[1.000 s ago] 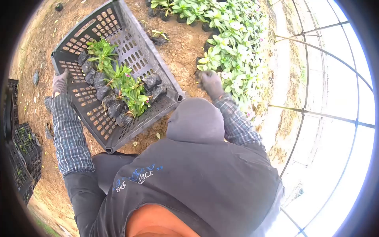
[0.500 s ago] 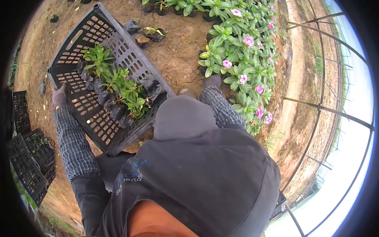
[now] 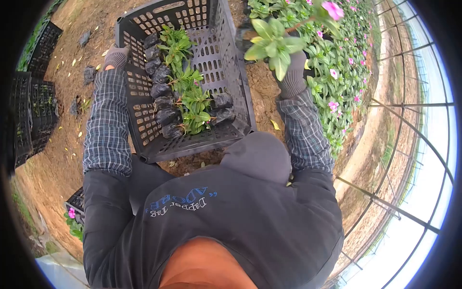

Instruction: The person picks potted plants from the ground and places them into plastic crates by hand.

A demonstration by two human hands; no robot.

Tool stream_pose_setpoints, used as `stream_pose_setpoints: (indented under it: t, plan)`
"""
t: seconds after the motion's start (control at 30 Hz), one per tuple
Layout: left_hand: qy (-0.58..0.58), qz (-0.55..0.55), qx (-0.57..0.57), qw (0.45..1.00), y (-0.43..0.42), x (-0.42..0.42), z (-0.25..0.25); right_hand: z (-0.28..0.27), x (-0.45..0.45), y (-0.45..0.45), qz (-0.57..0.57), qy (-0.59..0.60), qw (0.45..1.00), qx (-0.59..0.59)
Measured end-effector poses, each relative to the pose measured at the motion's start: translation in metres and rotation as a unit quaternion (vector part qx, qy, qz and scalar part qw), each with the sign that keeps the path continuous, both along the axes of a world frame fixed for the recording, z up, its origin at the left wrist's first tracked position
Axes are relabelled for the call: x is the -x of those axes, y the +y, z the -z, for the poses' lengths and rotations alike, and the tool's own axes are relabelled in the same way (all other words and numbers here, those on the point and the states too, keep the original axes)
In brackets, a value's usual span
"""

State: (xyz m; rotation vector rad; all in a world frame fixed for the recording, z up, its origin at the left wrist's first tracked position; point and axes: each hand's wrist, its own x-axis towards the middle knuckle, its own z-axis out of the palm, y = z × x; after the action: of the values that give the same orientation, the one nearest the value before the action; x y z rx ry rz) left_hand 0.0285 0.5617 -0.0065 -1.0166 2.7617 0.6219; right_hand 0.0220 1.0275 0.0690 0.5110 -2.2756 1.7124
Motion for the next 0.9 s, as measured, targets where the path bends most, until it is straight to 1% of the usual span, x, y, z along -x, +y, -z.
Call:
stream_pose_setpoints:
  t: [0.03, 0.07, 0.13, 0.17, 0.2, 0.27, 0.33, 0.37, 0.43, 0.47, 0.5, 0.53, 0.57, 0.6, 0.63, 0.67, 0.7, 0.73, 0.77, 0.8, 0.87, 0.9]
  plan:
    - [0.003, -0.011, -0.022, 1.000, 0.004, -0.003, -0.009, -0.028, 0.007, -0.030, -0.019, 0.017, 0.965, -0.260]
    - [0.006, -0.022, -0.044, 0.999, 0.012, -0.006, -0.019, -0.053, 0.011, -0.065, -0.033, 0.039, 0.864, -0.502]
    - [0.030, -0.030, -0.060, 0.997, 0.014, -0.007, -0.017, -0.071, 0.003, -0.140, -0.116, 0.054, 0.811, -0.571]
    - [0.033, -0.032, -0.049, 0.998, 0.009, -0.003, -0.005, -0.058, 0.002, -0.170, -0.157, 0.035, 0.728, -0.666]
    - [0.027, -0.024, -0.064, 0.997, 0.013, -0.007, -0.016, -0.033, 0.011, -0.187, -0.194, 0.014, 0.634, -0.749]
    - [0.022, -0.031, -0.058, 0.998, 0.008, -0.001, -0.004, 0.156, 0.056, -0.146, -0.278, 0.033, 0.624, -0.730]
    - [0.027, -0.041, -0.066, 0.997, 0.013, -0.004, -0.012, 0.055, -0.012, -0.156, -0.314, -0.086, 0.628, -0.707]
    - [0.032, -0.047, -0.077, 0.995, 0.016, -0.004, -0.016, 0.119, -0.004, -0.146, -0.321, -0.115, 0.663, -0.667]
    - [0.032, -0.031, -0.073, 0.996, 0.003, 0.001, -0.004, 0.241, 0.011, -0.128, -0.334, -0.171, 0.723, -0.580]
    - [0.030, -0.017, -0.076, 0.997, 0.009, -0.003, -0.007, 0.190, 0.010, -0.142, -0.343, -0.162, 0.664, -0.644]
    - [0.024, -0.030, -0.065, 0.997, 0.013, -0.003, -0.011, 0.136, 0.009, -0.157, -0.356, -0.147, 0.598, -0.703]
    - [0.045, -0.028, -0.052, 0.997, 0.008, 0.001, 0.001, 0.078, 0.007, -0.174, -0.373, -0.129, 0.528, -0.752]
    - [0.063, -0.008, -0.077, 0.995, 0.010, -0.002, -0.005, 0.039, 0.017, -0.173, -0.335, -0.149, 0.649, -0.666]
    - [0.058, -0.015, -0.112, 0.992, 0.009, -0.002, -0.008, 0.009, 0.022, -0.169, -0.288, -0.164, 0.756, -0.565]
    - [0.046, -0.011, -0.104, 0.993, 0.005, 0.000, -0.003, -0.022, 0.026, -0.151, -0.263, -0.218, 0.849, -0.403]
    - [0.054, 0.005, -0.089, 0.995, 0.002, 0.001, 0.003, -0.049, 0.028, -0.122, -0.226, -0.259, 0.912, -0.223]
    - [0.031, 0.012, -0.077, 0.996, 0.001, 0.002, 0.002, -0.069, 0.025, -0.093, -0.160, -0.220, 0.950, -0.156]
    - [0.031, 0.008, -0.087, 0.996, 0.000, 0.002, 0.003, -0.085, 0.021, -0.064, -0.094, -0.172, 0.977, -0.087]
    - [0.021, 0.008, -0.064, 0.998, -0.009, 0.008, 0.019, -0.088, 0.016, -0.031, -0.031, -0.183, 0.982, -0.043]
    - [0.024, 0.005, -0.069, 0.997, -0.011, 0.007, 0.021, -0.085, 0.008, 0.000, 0.031, -0.191, 0.981, 0.003]
    - [0.022, 0.022, -0.058, 0.998, -0.005, -0.001, 0.006, -0.070, -0.024, 0.047, 0.071, -0.298, 0.952, 0.009]
    - [0.012, 0.006, -0.040, 0.999, -0.005, 0.000, 0.008, -0.048, -0.043, 0.063, 0.093, -0.338, 0.936, -0.001]
